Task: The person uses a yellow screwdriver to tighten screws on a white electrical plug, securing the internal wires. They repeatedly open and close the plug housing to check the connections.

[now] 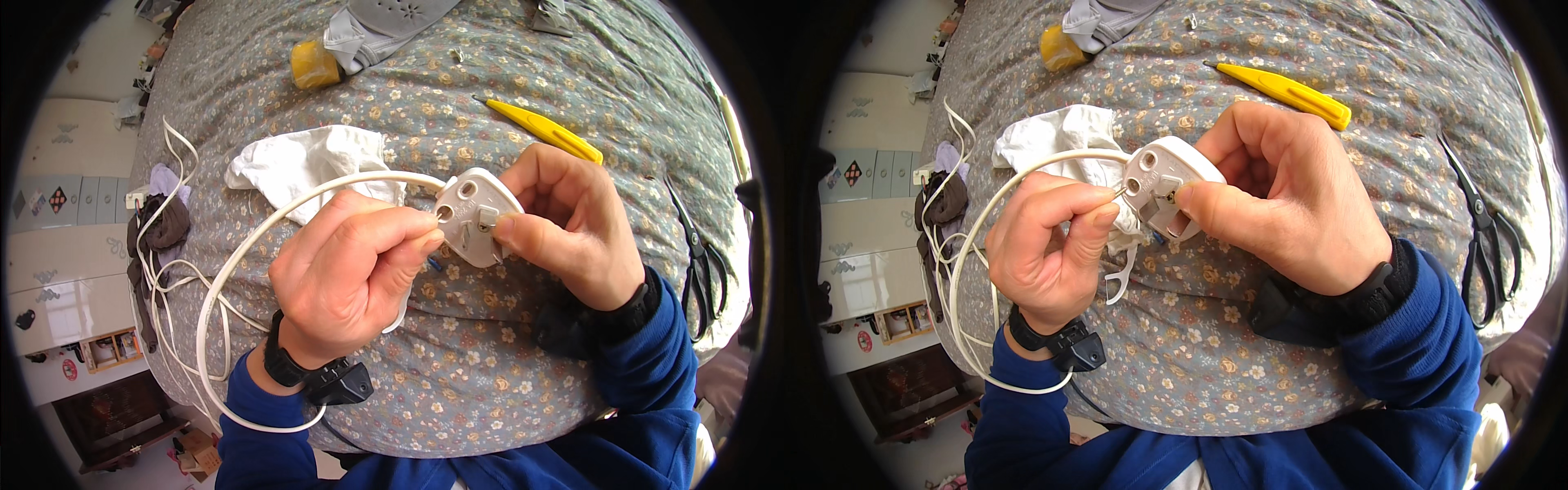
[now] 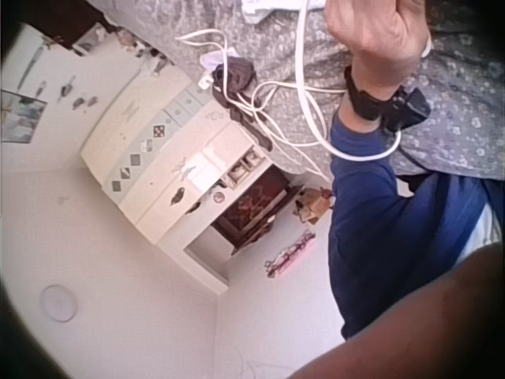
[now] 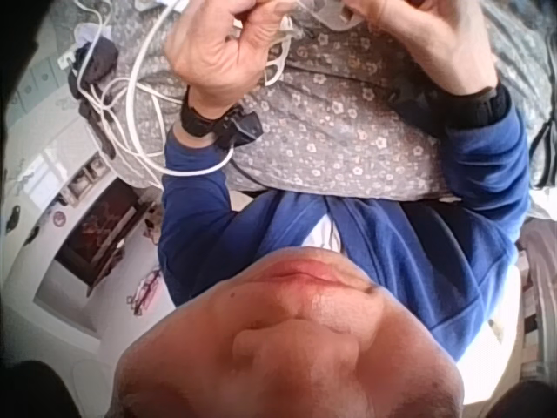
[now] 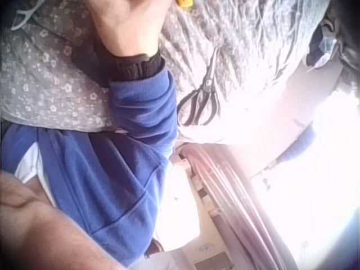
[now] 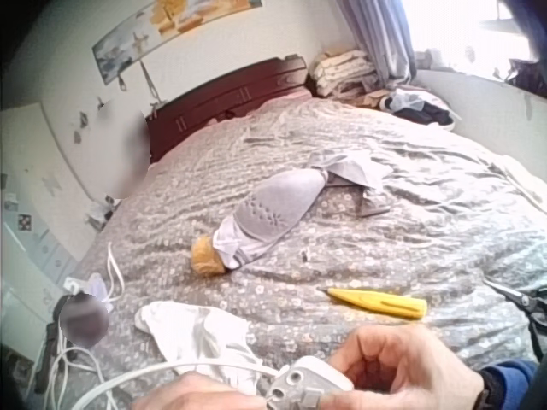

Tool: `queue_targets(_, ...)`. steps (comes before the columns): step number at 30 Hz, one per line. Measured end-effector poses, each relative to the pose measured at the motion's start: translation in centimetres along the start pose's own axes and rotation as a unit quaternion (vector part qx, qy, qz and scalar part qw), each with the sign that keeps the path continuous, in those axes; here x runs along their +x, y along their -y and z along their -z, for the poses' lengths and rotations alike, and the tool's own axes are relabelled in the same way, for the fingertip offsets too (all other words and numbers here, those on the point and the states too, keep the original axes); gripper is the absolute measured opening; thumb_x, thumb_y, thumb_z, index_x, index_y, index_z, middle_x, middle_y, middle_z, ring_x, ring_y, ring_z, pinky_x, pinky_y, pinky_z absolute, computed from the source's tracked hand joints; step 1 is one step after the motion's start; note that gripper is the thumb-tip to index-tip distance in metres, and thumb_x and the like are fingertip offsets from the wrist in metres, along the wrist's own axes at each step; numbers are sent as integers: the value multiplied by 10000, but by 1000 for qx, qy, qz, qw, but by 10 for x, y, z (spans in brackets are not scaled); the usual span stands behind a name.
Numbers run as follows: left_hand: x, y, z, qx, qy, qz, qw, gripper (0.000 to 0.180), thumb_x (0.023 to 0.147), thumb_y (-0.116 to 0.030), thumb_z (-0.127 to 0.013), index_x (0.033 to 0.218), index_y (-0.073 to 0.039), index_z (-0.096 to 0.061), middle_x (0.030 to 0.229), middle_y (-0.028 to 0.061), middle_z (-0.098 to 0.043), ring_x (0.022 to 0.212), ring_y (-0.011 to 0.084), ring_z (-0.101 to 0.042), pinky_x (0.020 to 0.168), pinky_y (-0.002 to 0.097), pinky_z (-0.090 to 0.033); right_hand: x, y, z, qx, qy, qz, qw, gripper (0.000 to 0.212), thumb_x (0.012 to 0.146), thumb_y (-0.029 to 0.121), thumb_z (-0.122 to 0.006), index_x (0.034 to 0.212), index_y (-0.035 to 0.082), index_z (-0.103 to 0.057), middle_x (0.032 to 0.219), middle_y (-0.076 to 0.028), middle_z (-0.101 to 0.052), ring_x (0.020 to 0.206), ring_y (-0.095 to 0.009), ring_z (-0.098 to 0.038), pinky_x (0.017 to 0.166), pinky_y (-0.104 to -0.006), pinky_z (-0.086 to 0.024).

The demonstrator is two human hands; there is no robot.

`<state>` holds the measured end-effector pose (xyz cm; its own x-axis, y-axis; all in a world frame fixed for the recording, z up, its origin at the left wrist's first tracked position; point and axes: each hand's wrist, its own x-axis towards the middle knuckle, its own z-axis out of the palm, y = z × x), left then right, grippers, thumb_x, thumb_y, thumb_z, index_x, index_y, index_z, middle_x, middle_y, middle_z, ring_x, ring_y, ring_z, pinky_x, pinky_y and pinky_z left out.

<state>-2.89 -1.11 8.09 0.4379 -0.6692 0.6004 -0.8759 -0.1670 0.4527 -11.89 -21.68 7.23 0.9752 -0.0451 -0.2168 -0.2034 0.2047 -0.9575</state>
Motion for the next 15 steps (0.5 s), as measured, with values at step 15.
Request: queue_targets(15, -1, 4, -5, 7, 2, -20, 1000, 186, 779, -39, -814, 925, -36, -700, 758, 82, -653, 622, 191, -632, 526, 289, -497, -1, -1, -1, -18, 10, 3, 1000, 233, 819, 121, -721, 961, -16, -598, 847, -19, -631, 756, -56, -585, 683, -201, -461)
